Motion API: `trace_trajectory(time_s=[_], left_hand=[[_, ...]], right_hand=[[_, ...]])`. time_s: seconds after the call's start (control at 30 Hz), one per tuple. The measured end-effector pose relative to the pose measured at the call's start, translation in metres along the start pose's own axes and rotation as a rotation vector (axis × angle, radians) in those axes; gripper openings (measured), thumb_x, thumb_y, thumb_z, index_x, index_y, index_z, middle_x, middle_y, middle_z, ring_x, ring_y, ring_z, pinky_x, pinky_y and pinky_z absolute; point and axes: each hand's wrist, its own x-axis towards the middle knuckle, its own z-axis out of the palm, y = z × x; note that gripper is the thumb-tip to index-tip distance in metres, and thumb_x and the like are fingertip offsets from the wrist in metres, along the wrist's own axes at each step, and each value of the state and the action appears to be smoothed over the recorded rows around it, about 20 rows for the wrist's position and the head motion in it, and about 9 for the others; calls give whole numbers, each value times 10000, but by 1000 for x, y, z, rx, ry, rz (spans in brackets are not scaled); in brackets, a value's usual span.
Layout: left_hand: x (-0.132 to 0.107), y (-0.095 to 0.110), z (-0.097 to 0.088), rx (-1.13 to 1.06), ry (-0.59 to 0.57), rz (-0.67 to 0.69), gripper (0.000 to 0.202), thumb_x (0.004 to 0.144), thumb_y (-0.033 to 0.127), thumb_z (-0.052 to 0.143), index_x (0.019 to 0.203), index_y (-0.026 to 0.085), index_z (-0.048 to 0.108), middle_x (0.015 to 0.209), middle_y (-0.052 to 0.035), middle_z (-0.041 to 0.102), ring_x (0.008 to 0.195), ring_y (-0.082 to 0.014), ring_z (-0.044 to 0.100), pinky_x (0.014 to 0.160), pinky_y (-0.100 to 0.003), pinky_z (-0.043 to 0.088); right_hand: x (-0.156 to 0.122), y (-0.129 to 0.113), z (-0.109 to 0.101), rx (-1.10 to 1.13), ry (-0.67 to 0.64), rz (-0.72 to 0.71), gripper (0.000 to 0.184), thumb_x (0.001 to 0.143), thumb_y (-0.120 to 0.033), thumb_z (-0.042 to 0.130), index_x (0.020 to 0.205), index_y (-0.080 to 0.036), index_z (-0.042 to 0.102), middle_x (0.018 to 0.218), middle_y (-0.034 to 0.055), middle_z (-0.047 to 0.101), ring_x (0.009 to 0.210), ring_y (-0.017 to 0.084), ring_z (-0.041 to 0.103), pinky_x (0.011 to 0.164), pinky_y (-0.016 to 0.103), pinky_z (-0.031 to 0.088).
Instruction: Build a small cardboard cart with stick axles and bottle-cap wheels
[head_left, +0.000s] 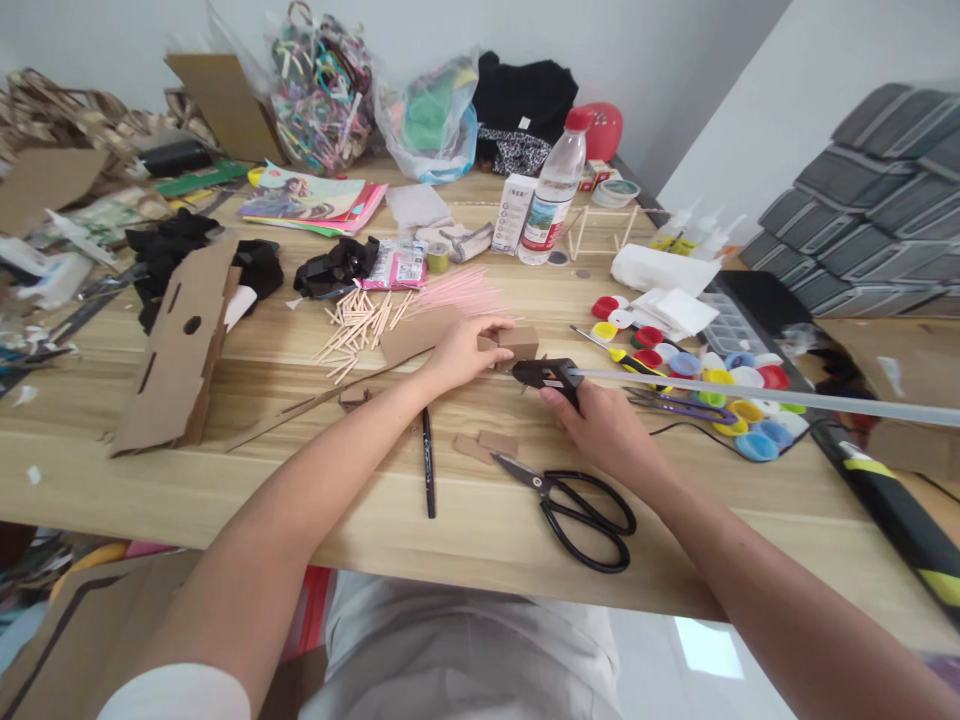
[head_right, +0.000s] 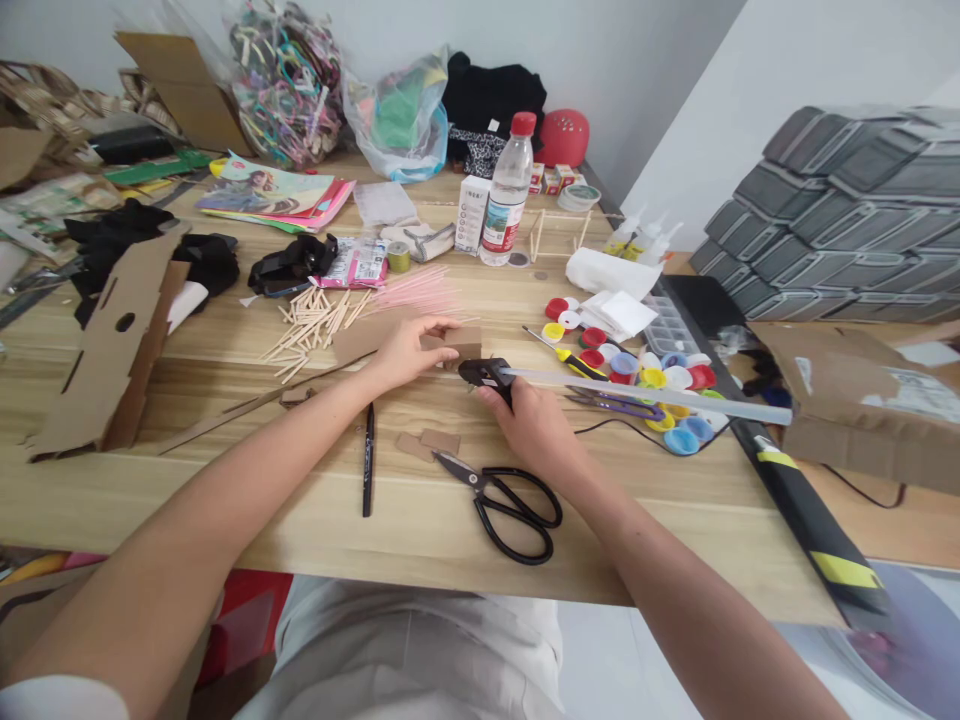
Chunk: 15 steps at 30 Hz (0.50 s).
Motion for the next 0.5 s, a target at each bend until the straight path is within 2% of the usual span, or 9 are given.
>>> trace_trajectory(time_s=[0.27, 0.5], left_hand=[[0, -3, 3, -27, 2, 0, 378, 779, 167, 810, 1153, 197, 767, 1155, -74, 798, 1083, -241, 723, 1064, -417, 517], [0, 0, 2, -22, -4, -28, 400, 762, 118, 813, 1153, 185, 767, 1110, -71, 805, 1075, -242, 725, 1063, -413, 512]], right_hand=[[-1, -5, -4, 5, -3, 62, 373, 941, -449, 578, 665, -323, 362, 745, 121, 716, 915, 369, 735, 758, 393, 521], [-1, -1, -4, 4, 24, -19, 383, 955, -452, 560, 667, -329, 338, 746, 144, 720, 911, 386, 731, 747, 407, 525]])
